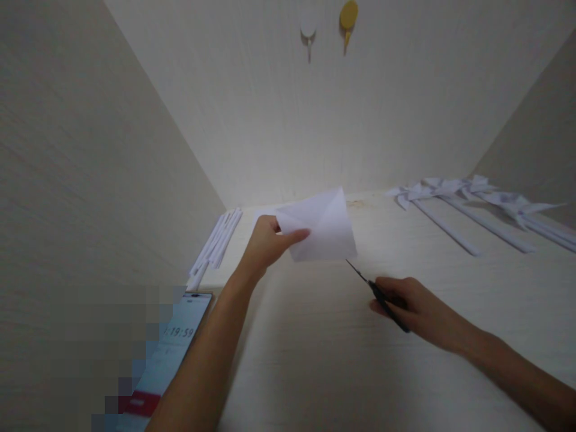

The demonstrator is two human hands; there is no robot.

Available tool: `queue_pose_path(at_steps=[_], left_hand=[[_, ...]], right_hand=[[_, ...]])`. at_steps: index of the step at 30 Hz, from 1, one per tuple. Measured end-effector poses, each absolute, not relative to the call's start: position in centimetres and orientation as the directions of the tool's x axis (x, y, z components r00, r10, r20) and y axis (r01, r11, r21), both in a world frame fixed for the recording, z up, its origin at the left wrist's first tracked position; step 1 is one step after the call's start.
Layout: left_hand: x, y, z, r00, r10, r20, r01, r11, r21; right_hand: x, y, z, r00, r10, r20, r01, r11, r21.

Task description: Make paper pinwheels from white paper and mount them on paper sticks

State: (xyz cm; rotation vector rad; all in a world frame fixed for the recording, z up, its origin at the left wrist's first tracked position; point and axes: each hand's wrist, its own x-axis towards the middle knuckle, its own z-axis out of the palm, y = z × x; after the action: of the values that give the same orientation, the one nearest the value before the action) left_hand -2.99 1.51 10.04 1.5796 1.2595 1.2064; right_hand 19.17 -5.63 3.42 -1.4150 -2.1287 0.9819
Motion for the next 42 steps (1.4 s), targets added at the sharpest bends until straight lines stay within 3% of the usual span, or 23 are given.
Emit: queue_pose_path(at_steps=[5,10,15,21,34,42], left_hand=[[-2.0,1.4,9.8,-0.145,0.957,0.251,0.057,-0.245,0.968],[-0.2,0.6,8.9,-0.264,0.935,0.237,0.010,-0.243,0.970],[1.1,-0.1,8.1,-0.231,0.961,0.154,-0.158,-0.193,0.968],[1.6,-0.5,7.4,-0.155,0.985,0.073,-0.276,-0.114,0.954],[2.0,-1.1,7.1,-0.061,0.998,0.020,-0.178,-0.030,0.984],[1.7,-0.9,8.3,-0.166,0.983,0.078,-0.178,-0.108,0.978]], right_hand=[[18.9,-5.6,3.0,-0.376,0.926,-0.031,0.547,0.195,-0.814],[18.6,-6.0,3.0,-0.389,0.921,-0.006,0.561,0.232,-0.795],[18.2,-6.1,3.1,-0.363,0.931,-0.033,0.580,0.198,-0.790],[18.3,-5.7,2.8,-0.323,0.945,-0.047,0.487,0.124,-0.865],[18.5,-5.5,3.1,-0.274,0.962,0.008,0.366,0.112,-0.924],[18.8,-5.4,2.8,-0.428,0.904,0.007,0.315,0.157,-0.936]])
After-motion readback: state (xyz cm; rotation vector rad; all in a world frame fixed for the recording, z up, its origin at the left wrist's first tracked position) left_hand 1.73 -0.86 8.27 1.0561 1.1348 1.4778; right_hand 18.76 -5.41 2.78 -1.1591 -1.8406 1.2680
